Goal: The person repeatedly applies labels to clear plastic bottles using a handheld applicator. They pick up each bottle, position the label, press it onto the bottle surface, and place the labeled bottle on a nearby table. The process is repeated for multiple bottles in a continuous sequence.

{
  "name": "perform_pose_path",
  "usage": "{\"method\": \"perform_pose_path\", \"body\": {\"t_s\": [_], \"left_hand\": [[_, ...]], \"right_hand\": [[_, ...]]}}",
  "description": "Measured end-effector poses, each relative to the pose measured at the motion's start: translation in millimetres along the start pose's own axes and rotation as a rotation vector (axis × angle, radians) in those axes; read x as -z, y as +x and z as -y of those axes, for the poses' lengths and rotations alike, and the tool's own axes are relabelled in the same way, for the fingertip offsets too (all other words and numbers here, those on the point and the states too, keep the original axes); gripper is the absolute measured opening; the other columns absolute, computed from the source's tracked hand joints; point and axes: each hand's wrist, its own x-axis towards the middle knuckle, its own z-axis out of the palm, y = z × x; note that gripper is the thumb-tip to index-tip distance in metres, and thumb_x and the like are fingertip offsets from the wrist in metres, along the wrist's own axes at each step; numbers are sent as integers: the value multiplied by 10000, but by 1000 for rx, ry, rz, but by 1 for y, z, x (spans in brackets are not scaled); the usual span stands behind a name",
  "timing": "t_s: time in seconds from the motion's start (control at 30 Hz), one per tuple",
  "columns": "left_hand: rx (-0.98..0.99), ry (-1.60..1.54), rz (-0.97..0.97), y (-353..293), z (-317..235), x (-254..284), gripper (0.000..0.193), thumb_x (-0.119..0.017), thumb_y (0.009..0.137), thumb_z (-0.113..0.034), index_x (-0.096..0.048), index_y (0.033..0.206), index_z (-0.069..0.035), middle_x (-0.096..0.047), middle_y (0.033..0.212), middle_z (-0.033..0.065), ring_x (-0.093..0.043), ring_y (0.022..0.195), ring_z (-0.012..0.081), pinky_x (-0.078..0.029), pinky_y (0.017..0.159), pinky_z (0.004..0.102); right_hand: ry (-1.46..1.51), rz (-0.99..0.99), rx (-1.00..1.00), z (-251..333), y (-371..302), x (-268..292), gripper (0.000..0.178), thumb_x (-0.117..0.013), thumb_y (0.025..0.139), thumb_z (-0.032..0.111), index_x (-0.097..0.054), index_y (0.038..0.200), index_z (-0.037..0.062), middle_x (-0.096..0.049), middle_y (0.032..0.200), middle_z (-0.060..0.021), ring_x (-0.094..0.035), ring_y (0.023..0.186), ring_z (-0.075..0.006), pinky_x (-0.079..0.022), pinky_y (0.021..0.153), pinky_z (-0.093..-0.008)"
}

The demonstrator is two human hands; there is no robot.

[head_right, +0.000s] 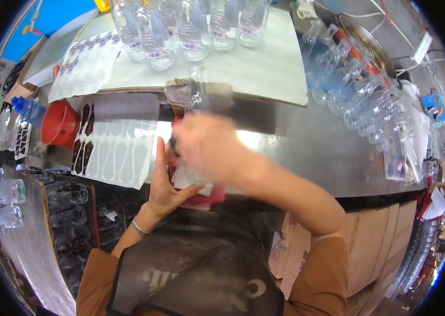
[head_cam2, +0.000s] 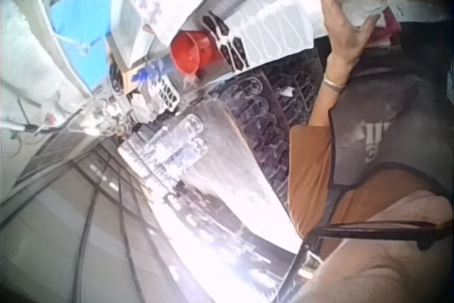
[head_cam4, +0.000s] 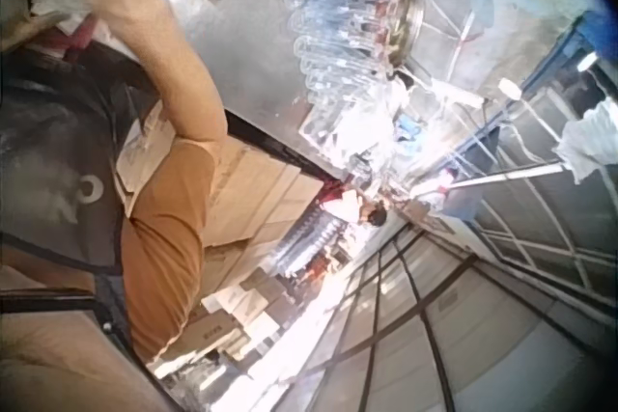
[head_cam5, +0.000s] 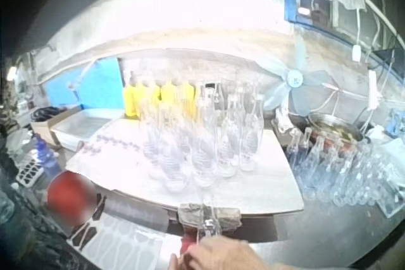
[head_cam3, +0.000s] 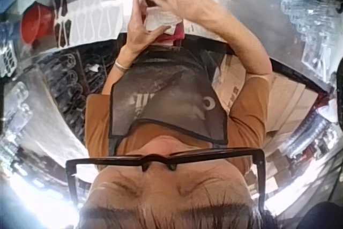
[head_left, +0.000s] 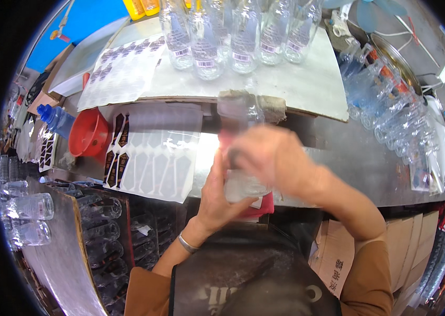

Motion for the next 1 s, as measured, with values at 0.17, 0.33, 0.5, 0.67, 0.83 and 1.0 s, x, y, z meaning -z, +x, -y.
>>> {"method": "perform_pose_path", "body": {"t_s": [0.17,0.33,0.5,0.67,0.83,1.0], "left_hand": [[35,-168,13,1,1,0,1290,-912,696,-146,-2,1593,37,-371,1554,260,-591,1118,281,-494,960,394],[36,-173,52,-1,1,0,1272,-894,702,-111,-6,1605,10,-344,1579,242,-586,1129,262,-492,957,381],[73,-147,71,-1,3,7,1278,-889,682,-64,-12,1609,2,-329,1594,236,-571,1173,263,-484,964,391],[67,-272,126,24,-12,22,1009,-772,822,-138,-144,1593,34,-285,1608,258,-360,1463,340,-283,1198,453],[412,-418,-44,62,-15,-10,787,-594,983,-132,-126,1585,59,-287,1602,277,-321,1488,331,-251,1206,397],[397,-371,-37,64,-10,-28,742,-505,1048,-294,-141,1576,80,-282,1608,269,-281,1503,336,-214,1218,395]], "right_hand": [[-79,-163,15,-16,-3,27,225,-748,742,68,-660,948,48,-665,916,-102,-639,862,-314,-538,749,-391],[178,-79,-18,-4,-35,10,155,-727,779,122,-637,889,61,-624,849,-103,-626,805,-314,-530,703,-399],[66,-290,34,-22,-27,13,250,-754,734,54,-673,971,68,-680,988,-90,-657,875,-282,-551,738,-391],[507,-58,-211,7,-72,31,237,-737,824,59,-678,1053,41,-680,934,-89,-665,803,-211,-552,712,-342],[989,-481,-713,-17,-71,22,239,-591,1000,116,-626,1204,-3,-678,1015,-28,-618,927,-84,-501,824,-240],[1027,-221,-867,-40,-79,-5,316,-540,1046,246,-709,1094,-17,-689,993,-28,-590,941,-64,-473,847,-255]]}}
